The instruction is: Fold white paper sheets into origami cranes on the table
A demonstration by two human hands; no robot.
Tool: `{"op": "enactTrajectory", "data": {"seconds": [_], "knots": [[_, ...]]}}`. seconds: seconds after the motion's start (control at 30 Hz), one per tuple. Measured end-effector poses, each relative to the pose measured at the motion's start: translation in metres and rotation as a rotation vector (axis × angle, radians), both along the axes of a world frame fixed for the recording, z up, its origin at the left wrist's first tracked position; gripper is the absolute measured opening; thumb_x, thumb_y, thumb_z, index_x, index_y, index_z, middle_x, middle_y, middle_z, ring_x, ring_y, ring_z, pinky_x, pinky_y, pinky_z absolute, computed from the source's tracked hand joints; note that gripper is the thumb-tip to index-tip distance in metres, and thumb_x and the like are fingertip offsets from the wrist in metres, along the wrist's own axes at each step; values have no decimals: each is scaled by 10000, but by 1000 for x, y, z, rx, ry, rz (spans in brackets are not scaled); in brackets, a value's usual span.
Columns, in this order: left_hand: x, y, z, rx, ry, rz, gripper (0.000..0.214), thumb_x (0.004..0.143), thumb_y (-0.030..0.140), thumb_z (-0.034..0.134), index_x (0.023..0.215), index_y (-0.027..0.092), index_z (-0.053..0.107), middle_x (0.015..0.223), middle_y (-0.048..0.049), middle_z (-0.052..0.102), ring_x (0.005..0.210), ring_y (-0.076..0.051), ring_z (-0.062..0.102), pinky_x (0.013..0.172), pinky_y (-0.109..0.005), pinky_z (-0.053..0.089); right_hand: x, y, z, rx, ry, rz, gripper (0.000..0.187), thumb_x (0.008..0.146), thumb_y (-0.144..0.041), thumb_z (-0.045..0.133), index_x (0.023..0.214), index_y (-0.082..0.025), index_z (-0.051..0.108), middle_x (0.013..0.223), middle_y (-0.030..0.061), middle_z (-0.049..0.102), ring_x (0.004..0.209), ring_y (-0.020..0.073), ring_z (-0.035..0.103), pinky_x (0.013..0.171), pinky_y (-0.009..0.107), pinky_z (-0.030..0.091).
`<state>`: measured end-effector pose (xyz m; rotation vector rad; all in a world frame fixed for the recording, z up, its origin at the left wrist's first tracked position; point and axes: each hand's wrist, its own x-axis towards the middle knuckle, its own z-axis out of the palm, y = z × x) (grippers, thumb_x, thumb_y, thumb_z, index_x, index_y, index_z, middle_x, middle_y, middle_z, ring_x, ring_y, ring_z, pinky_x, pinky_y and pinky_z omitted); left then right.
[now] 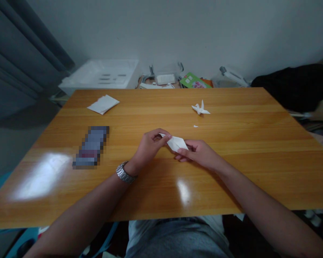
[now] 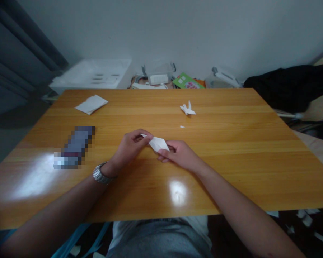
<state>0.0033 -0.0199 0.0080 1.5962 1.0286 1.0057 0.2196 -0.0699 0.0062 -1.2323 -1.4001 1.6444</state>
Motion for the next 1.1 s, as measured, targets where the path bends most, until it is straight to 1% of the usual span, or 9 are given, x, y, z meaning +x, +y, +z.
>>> {"op": "enactTrajectory", "data": {"seconds": [0.07, 0.17, 0.33, 0.43, 0.5, 0.63, 0.83, 0.93, 1.1], "knots": [[-1, 1, 2, -4, -21, -4, 289, 882, 434, 737, 916, 147, 720, 904, -61, 746, 797, -150, 673, 721, -239, 529, 2, 1, -1, 79, -70, -6, 478, 880, -563, 710, 1106, -142, 736, 920, 113, 790, 792, 207, 743, 747, 328, 577], [-2, -1, 5, -39, -35, -40, 331, 873, 458, 748, 989, 150, 721, 980, -77, 743, 859, -158, 680, 768, -246, 543, 6, 3, 2, 335, -262, -63, 395, 953, -529, 622, 1037, -182, 791, 907, 81, 783, 815, 219, 720, 791, 353, 561], [-2, -3, 7, -177, -71, -185, 440, 960, 561, 594, 1079, 153, 706, 1068, -99, 725, 905, -174, 688, 764, -269, 576, 12, 6, 5, 709, -383, -125, 278, 977, -314, 610, 1200, -289, 774, 1210, 61, 744, 1115, 241, 682, 1032, 407, 506], [-2, -1, 4, -218, -83, -222, 392, 916, 497, 687, 1099, 151, 689, 1048, -88, 719, 856, -156, 675, 714, -248, 558, 15, 9, -1, 826, -424, -91, 320, 979, -233, 592, 1248, -309, 749, 1231, 59, 729, 1117, 225, 682, 1026, 410, 523], [-3, 1, 1, -233, -102, -253, 360, 873, 414, 755, 1104, 150, 677, 1068, -86, 719, 906, -154, 676, 769, -246, 548, 16, 10, -6, 896, -440, -65, 358, 979, -184, 574, 1275, -311, 732, 1236, 61, 722, 1117, 218, 683, 1008, 410, 540], [-3, 2, -4, -245, -111, -295, 331, 874, 326, 740, 1142, 158, 642, 1025, -64, 706, 906, -140, 668, 777, -236, 529, 17, 13, -8, 993, -503, -39, 413, 971, -133, 575, 1324, -314, 692, 1282, 73, 699, 1174, 224, 660, 1021, 444, 543], [-3, 2, -11, -65, 143, -116, 235, 899, 258, 672, 1113, 193, 603, 825, 25, 598, 642, -91, 579, 565, -195, 440, 16, 16, -3, 1034, -625, -47, 356, 991, -125, 527, 1274, -243, 707, 1372, 111, 657, 1275, 251, 605, 1085, 494, 501], [-2, -1, -10, 122, 352, -74, 190, 902, 236, 685, 1083, 197, 638, 806, 17, 606, 712, -128, 591, 674, -249, 487, 13, 15, -8, 985, -645, 6, 313, 1019, -188, 523, 1270, -226, 707, 1329, 108, 689, 1232, 243, 638, 1063, 468, 527], [-5, -1, -10, 459, 641, -14, 255, 903, 298, 729, 1140, 209, 703, 1098, -83, 617, 1042, -245, 587, 966, -410, 490, 8, 16, -16, 954, -702, 88, 291, 1029, -257, 543, 1261, -206, 711, 1319, 108, 707, 1263, 260, 632, 1109, 493, 496]]}}
